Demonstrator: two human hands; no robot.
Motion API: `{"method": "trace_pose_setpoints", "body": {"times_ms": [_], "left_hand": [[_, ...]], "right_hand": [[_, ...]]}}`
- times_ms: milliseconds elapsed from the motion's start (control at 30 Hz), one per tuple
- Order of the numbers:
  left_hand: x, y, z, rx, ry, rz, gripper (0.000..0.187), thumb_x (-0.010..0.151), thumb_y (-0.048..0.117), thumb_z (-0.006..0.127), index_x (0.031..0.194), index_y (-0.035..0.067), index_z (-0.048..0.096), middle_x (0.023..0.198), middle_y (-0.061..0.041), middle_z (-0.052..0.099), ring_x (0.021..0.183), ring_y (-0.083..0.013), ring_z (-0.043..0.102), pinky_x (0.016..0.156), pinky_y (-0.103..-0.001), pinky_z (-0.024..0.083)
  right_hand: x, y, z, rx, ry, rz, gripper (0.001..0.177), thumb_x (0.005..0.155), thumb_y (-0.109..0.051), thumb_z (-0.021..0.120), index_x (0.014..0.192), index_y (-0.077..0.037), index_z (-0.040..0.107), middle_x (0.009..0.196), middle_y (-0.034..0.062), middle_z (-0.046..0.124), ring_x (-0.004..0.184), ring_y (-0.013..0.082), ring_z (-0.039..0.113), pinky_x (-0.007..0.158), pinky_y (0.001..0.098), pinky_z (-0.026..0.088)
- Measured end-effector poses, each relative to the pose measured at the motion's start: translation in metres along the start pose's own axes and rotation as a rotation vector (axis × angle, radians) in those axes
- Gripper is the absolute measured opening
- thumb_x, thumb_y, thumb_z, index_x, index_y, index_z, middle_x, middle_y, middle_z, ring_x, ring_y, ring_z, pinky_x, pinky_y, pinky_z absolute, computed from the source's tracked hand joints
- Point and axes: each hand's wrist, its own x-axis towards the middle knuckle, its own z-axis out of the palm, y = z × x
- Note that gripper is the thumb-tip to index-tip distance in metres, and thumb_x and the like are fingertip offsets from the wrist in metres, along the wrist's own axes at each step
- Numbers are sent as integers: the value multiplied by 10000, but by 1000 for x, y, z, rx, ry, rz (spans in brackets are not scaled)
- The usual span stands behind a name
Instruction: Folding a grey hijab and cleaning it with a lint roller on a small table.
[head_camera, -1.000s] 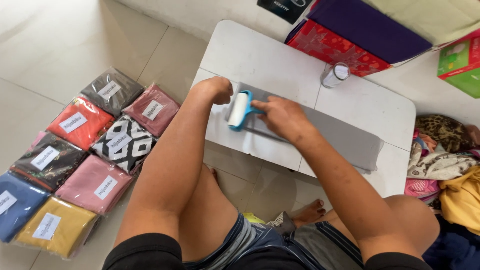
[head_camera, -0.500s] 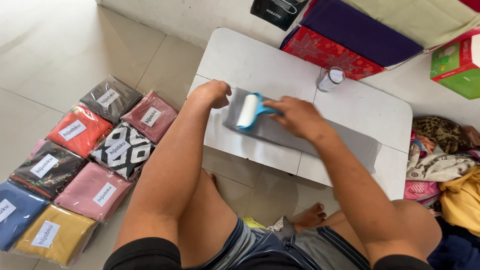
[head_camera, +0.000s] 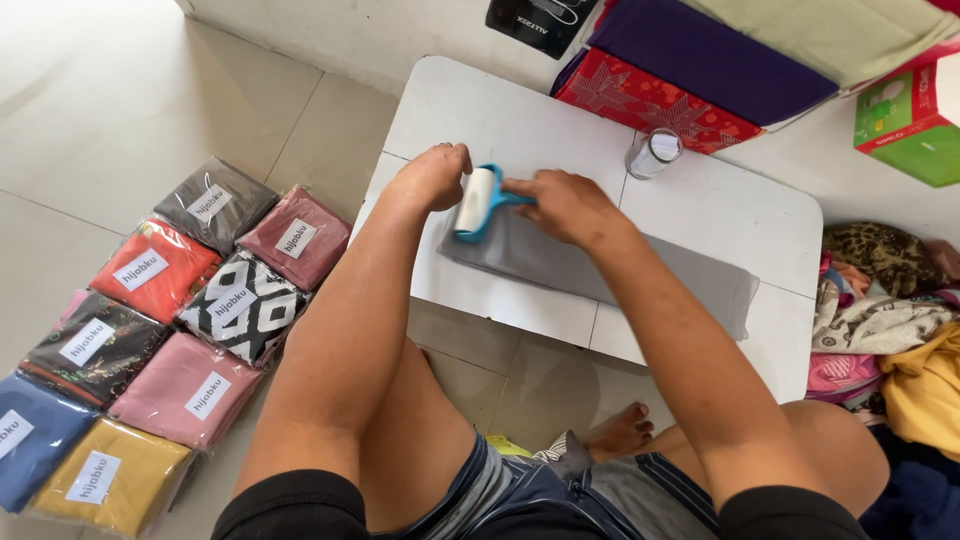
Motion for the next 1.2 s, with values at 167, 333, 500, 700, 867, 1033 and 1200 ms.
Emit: {"method": "trace_pose_setpoints", "body": {"times_ms": [167,333,500,700,867,1033,1200], "left_hand": [[-2,10,13,-139,9,22,441,883,-64,485,1298,46,386,1172,-273,603,1166,-425,646,996,-509,537],[3,10,31,-213,-152,-2,595,868,-25,458,1409,35,218,1372,-376,467,1334,-503,505,1137,-574,435],[14,1,51,142,-386,-75,832,761,261,869,1484,93,491,1468,-318,404,1360,-512,491,1140,-530,439],[9,8,47,156,-377,-92,926,707,190,944,1506,130,479,1463,-323,413,1349,-523,499,1130,-536,452],[4,18,32,147,-398,-129,791,785,215,872,1486,154,509,1461,-316,447,1329,-501,539,1107,-532,475],[9,14,34,203,-400,-215,607,861,267,792,1416,236,548,1311,-68,621,1172,-290,622,1030,-477,501],[10,41,16,248,-459,-332,509,908,290,729,1396,211,610,1279,-96,708,1210,-320,638,1028,-482,512]], "right_hand": [[13,-4,4,78,21,-14,467,979,-291,629,1425,-425,597,967,77,701,874,316,726,758,452,593],[-23,26,-5,203,-30,2,492,974,-239,643,1444,-373,589,1003,156,711,932,396,714,788,496,576],[-71,81,-4,247,-82,87,479,979,-266,649,1436,-400,600,1040,155,717,941,372,704,848,462,551],[-148,161,-15,232,-123,227,487,911,-193,704,1382,-308,663,1115,250,727,1056,481,675,939,539,532],[-215,260,0,114,-172,488,472,855,-271,757,1297,-423,696,1161,160,761,1102,408,695,972,474,546],[-260,320,23,189,-179,714,464,787,-72,857,1194,-291,808,920,68,674,726,230,566,699,355,512],[-263,296,16,194,-160,713,470,898,-177,760,1337,-341,716,933,80,752,702,244,603,704,372,503]]}}
